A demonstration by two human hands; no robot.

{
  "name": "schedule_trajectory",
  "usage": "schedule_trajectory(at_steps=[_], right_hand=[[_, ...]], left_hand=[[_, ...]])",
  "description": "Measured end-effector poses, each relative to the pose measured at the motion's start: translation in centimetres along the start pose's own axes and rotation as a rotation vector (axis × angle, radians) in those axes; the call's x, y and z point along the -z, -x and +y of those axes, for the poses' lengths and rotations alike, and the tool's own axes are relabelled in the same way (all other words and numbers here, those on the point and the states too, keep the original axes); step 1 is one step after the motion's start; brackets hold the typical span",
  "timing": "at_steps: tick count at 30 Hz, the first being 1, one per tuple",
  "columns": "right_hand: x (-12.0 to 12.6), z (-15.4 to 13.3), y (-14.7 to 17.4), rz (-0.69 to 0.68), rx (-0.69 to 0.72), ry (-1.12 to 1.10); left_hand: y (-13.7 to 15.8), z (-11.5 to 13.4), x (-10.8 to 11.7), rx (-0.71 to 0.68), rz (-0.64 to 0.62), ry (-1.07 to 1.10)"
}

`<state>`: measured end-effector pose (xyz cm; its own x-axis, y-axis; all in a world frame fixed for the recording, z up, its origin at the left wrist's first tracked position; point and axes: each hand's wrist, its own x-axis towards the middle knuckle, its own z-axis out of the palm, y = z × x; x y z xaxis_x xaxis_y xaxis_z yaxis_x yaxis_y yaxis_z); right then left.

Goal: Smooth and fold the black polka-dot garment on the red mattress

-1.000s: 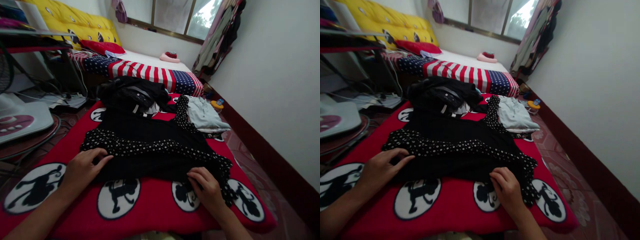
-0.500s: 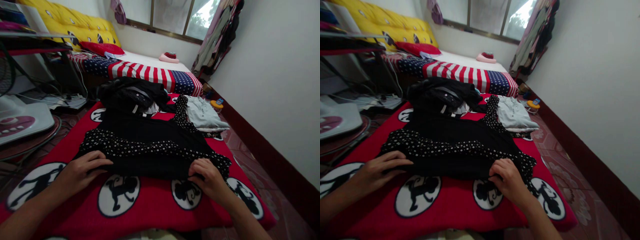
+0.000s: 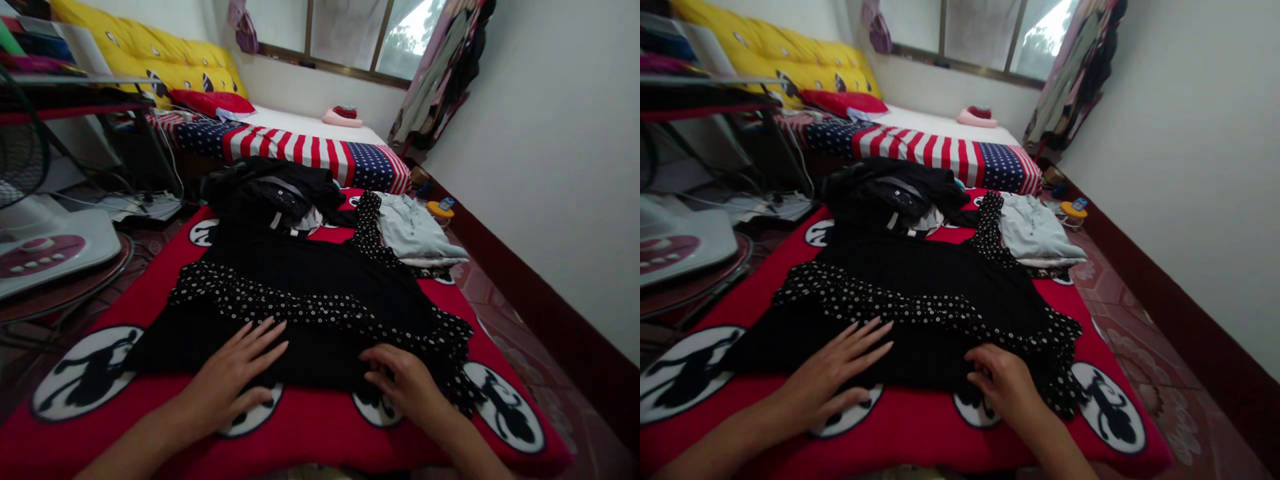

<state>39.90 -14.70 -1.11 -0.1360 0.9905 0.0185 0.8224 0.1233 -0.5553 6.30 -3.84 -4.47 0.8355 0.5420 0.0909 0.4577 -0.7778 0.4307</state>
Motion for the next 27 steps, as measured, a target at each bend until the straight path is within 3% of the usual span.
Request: schedule_trajectory(at_steps=[3, 6, 8, 11, 14, 19, 23, 27], right_hand=[[-0.5, 1.3, -0.1, 0.056, 0.042, 0.012], [-0.7, 1.3, -0.3, 0.177, 0.173, -0.034], [-0.9, 0.7, -0.6, 0.217, 0.262, -0.059], [-1.5, -0.2, -1.2, 0.27, 0.378, -0.024], [-1.8, -0.1, -1.8, 0.426, 0.417, 0.14], [-1.2, 2.1, -2.7, 0.536, 0.29, 0.43], [-0.5, 3.3, -2.7, 0.568, 0.3, 0.432], [0.7, 2.8, -2.0, 0.678, 0.306, 0.353]], left_hand=[[0.3, -0.5, 0.2, 0.012, 0.003, 0.088], [0.6, -1.5, 1.6, 0.134, 0.207, 0.118], [0.6, -2.1, 2.4, 0.198, 0.368, 0.011], [0.4, -2.8, 3.0, 0.219, 0.489, -0.227], [0.2, -3.9, 3.5, 0.247, 0.51, -0.419], [0.3, -6.7, 4.4, 0.228, 0.452, -0.465], [0.5, -7.2, 5.6, 0.195, 0.508, -0.383], [1.3, -6.4, 8.4, 0.194, 0.578, -0.273]])
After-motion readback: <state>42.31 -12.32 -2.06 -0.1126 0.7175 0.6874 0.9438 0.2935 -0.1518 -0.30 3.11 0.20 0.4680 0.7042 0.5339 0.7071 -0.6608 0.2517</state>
